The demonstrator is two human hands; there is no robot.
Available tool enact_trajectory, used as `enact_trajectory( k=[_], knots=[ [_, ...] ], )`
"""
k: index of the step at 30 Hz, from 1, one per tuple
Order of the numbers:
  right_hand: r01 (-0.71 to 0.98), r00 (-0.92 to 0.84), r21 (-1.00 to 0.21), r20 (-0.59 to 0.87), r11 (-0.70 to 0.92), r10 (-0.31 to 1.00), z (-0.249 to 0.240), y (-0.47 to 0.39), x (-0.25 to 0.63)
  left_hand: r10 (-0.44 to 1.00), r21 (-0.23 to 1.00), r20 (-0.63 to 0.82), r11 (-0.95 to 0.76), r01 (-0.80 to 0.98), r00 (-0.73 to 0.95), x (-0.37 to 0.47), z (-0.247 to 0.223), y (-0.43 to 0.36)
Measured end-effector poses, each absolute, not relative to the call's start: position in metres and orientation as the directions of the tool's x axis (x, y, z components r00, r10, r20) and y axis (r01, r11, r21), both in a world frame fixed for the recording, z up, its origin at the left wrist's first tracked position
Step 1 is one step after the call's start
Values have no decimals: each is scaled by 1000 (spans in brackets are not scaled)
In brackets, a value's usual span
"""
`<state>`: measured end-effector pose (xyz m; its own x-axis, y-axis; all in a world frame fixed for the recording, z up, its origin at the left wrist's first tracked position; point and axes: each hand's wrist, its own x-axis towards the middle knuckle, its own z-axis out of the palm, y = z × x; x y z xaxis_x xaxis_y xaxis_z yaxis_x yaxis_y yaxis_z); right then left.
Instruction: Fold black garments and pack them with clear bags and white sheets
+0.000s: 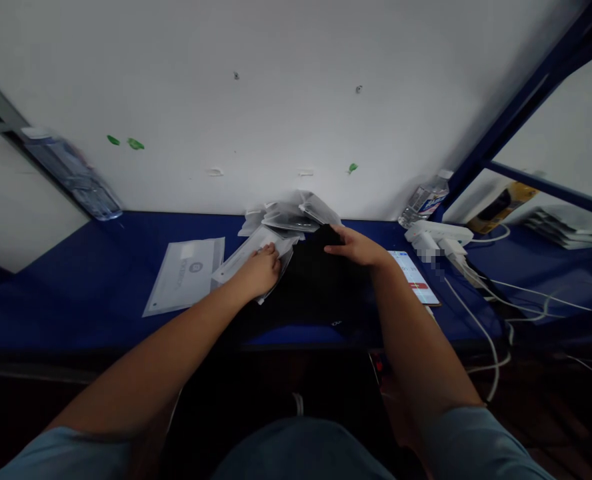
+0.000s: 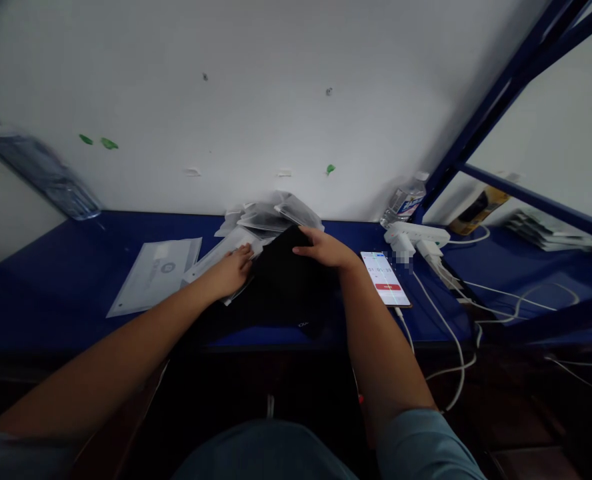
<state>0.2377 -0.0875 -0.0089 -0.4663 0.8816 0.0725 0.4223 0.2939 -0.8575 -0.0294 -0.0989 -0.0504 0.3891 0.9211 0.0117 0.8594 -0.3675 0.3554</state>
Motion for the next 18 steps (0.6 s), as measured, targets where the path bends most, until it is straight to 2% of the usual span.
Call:
enact_trajectory(
  k=[2,4,7,9,11,13,15,18],
  knots=[
    [355,-445,-895,93,271,891,-11,-88,231,914,378,5,-377,845,405,-29,-51,-100],
    [377,-452,-877,106,298,886,-17,-87,220,909,415,-1,-380,827,418,-29,-51,-100],
    [514,-461,-780,99,356,882,-29,-84,204,916,472,-2,-353,807,402,-29,-52,-99],
    [577,-430,-714,147,396,891,-35,-83,197,932,517,4,-312,797,362,-29,-52,-98],
    [592,-447,-656,217,469,868,-37,-83,192,947,565,16,-273,779,320,-29,-51,-97],
    [567,-538,-599,252,566,805,-35,-85,190,958,600,23,-242,763,286,-29,-50,-95],
    [537,-628,-549,246,640,738,-33,-86,187,963,621,14,-219,753,269,-29,-49,-92],
    [591,-665,-453,195,668,721,-33,-88,181,974,644,-23,-158,748,226,-28,-48,-90]
  ],
)
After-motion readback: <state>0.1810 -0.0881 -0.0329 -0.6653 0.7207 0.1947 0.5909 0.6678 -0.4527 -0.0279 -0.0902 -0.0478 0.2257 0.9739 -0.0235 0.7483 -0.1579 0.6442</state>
